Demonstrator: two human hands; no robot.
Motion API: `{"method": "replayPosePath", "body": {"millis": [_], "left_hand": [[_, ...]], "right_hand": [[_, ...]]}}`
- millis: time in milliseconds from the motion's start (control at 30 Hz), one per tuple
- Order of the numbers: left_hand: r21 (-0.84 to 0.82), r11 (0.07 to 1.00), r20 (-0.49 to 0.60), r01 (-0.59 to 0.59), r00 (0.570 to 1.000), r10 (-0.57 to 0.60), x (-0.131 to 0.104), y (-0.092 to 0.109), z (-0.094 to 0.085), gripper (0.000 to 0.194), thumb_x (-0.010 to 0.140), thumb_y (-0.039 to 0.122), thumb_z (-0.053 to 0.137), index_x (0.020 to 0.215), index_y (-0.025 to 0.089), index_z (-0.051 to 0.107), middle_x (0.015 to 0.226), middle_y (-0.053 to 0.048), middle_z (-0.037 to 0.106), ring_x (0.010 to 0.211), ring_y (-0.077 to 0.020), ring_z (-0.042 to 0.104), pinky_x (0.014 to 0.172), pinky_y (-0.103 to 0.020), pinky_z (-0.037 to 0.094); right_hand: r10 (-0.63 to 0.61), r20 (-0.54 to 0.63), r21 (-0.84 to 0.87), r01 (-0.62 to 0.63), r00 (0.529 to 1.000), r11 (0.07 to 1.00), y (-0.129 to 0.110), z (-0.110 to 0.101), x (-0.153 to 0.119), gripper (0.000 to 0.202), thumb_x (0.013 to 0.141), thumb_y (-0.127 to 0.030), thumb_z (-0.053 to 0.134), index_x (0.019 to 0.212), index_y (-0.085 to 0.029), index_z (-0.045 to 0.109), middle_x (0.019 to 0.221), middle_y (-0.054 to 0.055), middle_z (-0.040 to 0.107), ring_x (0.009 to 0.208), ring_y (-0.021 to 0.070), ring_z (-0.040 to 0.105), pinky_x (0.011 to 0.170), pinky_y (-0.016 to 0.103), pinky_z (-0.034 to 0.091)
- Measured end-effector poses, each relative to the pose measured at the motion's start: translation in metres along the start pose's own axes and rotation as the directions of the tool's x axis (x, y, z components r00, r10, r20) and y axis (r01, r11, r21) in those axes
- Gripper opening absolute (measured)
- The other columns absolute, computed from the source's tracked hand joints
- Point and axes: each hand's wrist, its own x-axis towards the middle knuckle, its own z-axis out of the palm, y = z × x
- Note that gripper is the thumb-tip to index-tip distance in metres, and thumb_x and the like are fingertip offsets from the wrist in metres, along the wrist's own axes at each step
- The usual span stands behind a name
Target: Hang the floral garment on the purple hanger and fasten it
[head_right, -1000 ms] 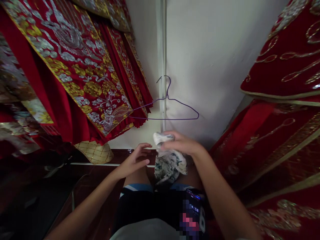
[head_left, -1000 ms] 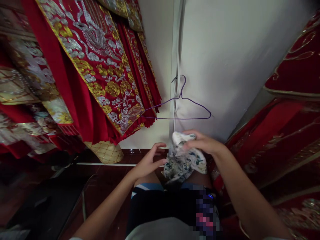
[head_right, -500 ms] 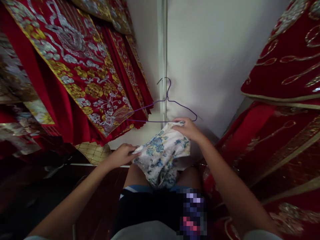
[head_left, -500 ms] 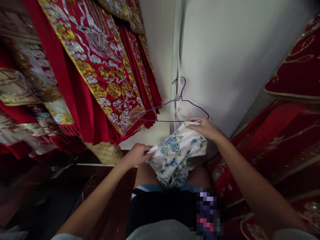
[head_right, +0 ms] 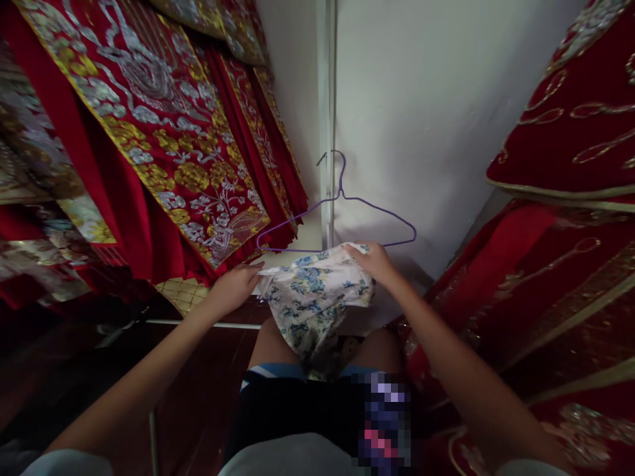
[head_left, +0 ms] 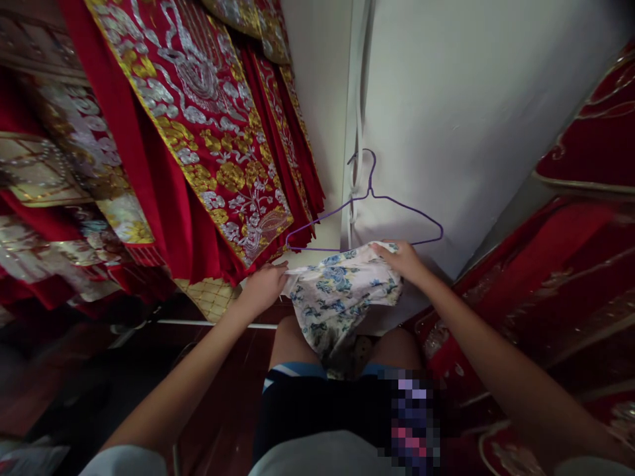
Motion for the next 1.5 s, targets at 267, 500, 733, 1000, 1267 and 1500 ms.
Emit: {"method": "replayPosePath", "body": {"millis": [267, 500, 733, 1000, 1267, 1500], "left_hand": [[0.020, 0.998, -0.048, -0.053, 0.997, 0.054, 0.023, 0.022, 0.002, 0.023, 0.083, 0.018, 0.054, 0.064, 0.020, 0.066, 0.060, -0.007, 0.063, 0.065, -0.0249, 0.063, 0.081, -0.038, 0.049], [-0.591, 0.792, -0.162, -0.154, 0.984, 0.071, 0.051, 0.015, -0.001, 0.032, 0.081, 0.040, 0.058, 0.089, 0.014, 0.075, 0.079, -0.006, 0.072, 0.072, -0.0207, 0.065, 0.072, -0.030, 0.052], [-0.765, 0.636, -0.183, -0.100, 0.981, -0.067, 0.018, 0.003, 0.009, 0.036, 0.075, 0.041, 0.072, 0.098, 0.014, 0.077, 0.097, -0.008, 0.076, 0.093, -0.0226, 0.068, 0.094, -0.036, 0.050], [-0.830, 0.541, -0.295, -0.137, 0.931, -0.216, 0.020, 0.007, 0.010, 0.034, 0.070, 0.035, 0.074, 0.098, 0.016, 0.079, 0.110, -0.010, 0.075, 0.112, -0.0270, 0.064, 0.103, -0.040, 0.046], [-0.863, 0.496, -0.237, -0.099, 0.945, -0.225, 0.065, 0.001, 0.022, 0.029, 0.066, 0.030, 0.067, 0.087, 0.013, 0.076, 0.092, -0.008, 0.074, 0.092, -0.0219, 0.067, 0.093, -0.037, 0.050], [-0.657, 0.748, -0.209, -0.092, 0.976, -0.064, 0.073, -0.012, 0.018, 0.035, 0.078, 0.029, 0.055, 0.099, 0.010, 0.075, 0.089, -0.010, 0.073, 0.080, -0.0233, 0.067, 0.077, -0.038, 0.055]], "right_hand": [[0.118, -0.041, 0.022, -0.117, 0.992, 0.993, -0.007, -0.032, -0.012, 0.040, 0.076, -0.055, 0.067, 0.070, -0.016, 0.068, 0.062, 0.004, 0.062, 0.057, 0.0152, 0.049, 0.054, 0.028, 0.037], [0.118, -0.069, 0.002, -0.118, 0.991, 0.993, -0.013, -0.023, -0.015, 0.042, 0.076, -0.057, 0.065, 0.075, -0.015, 0.070, 0.071, 0.007, 0.070, 0.066, 0.0206, 0.060, 0.061, 0.030, 0.045], [0.039, -0.145, -0.056, -0.048, 0.989, 0.997, -0.015, -0.012, -0.021, 0.046, 0.078, -0.063, 0.061, 0.070, -0.018, 0.065, 0.066, 0.008, 0.068, 0.072, 0.0252, 0.064, 0.065, 0.032, 0.049], [0.078, -0.127, 0.037, -0.074, 0.989, 0.997, -0.018, -0.002, -0.025, 0.048, 0.075, -0.064, 0.061, 0.072, -0.017, 0.065, 0.070, 0.007, 0.066, 0.067, 0.0201, 0.058, 0.061, 0.029, 0.044], [0.010, -0.203, 0.019, -0.006, 0.979, 1.000, -0.023, -0.003, -0.036, 0.048, 0.081, -0.062, 0.058, 0.058, -0.021, 0.046, 0.054, -0.003, 0.042, 0.055, 0.0126, 0.038, 0.053, 0.026, 0.032], [0.013, -0.237, 0.027, -0.007, 0.972, 1.000, -0.023, 0.002, -0.039, 0.047, 0.083, -0.058, 0.058, 0.058, -0.021, 0.042, 0.053, -0.005, 0.037, 0.054, 0.0111, 0.034, 0.051, 0.026, 0.028]]}}
